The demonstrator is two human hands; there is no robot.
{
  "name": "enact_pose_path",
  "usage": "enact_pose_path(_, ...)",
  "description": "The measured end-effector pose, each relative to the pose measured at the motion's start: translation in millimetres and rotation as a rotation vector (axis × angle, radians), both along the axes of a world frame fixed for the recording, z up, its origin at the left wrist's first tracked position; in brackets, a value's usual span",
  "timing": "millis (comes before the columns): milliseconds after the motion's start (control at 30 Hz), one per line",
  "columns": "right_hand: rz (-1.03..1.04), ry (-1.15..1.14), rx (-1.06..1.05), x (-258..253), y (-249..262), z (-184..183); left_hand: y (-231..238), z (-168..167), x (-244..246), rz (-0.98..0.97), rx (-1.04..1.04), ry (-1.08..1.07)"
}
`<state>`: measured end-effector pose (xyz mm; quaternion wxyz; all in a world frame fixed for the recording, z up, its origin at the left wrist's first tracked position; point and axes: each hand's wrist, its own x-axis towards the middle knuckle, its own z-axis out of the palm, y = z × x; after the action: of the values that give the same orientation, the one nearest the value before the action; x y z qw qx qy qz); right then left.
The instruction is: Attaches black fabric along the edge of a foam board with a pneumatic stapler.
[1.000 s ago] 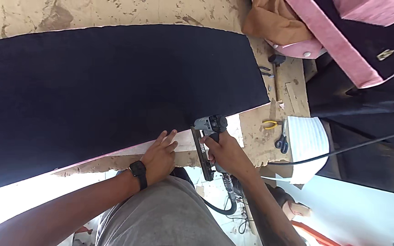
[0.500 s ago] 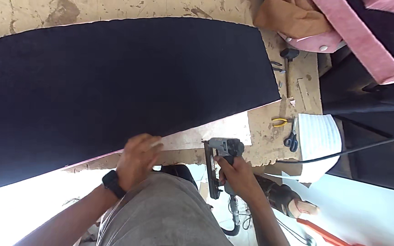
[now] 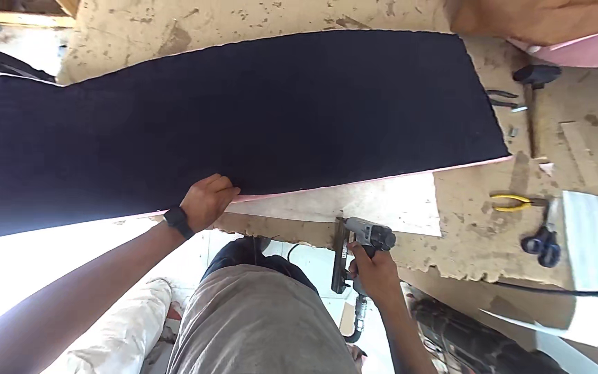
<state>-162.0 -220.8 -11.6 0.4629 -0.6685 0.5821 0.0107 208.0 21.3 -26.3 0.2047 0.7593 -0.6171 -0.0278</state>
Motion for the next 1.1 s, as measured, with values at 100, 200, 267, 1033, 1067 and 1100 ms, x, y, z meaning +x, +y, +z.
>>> enact_pose_path(100, 0.013, -0.018, 0.004, -4.6, -0.1, -1.9, -4.9, -4.2, -1.8, -0.023, -0.096, -0.045)
enact_pose_path(200, 0.034, -0.025, 0.006, -10.6, -1.1, -2.1, -10.8, -4.9, -4.1, 0.036, -0.088, -0.083)
enact_pose_path(267, 0.052, -0.053, 0.005, -12.5, -0.2, -4.2, -1.9, -4.0, -4.3, 0.100, -0.035, -0.072)
enact_pose_path(1033, 0.032, -0.125, -0.081, 91.9, 69.4, 73.9, 21.2, -35.3, 19.7, -0.127, -0.212, 0.097)
enact_pose_path(1067, 0.053, -0.111, -0.079, 105.5, 74.9, 80.3, 22.7, -36.7, 18.7, -0.130, -0.215, 0.103)
enact_pose_path(1100, 0.078, -0.096, -0.081, 118.3, 79.7, 85.3, 24.2, -37.2, 17.1, -0.132, -0.211, 0.109)
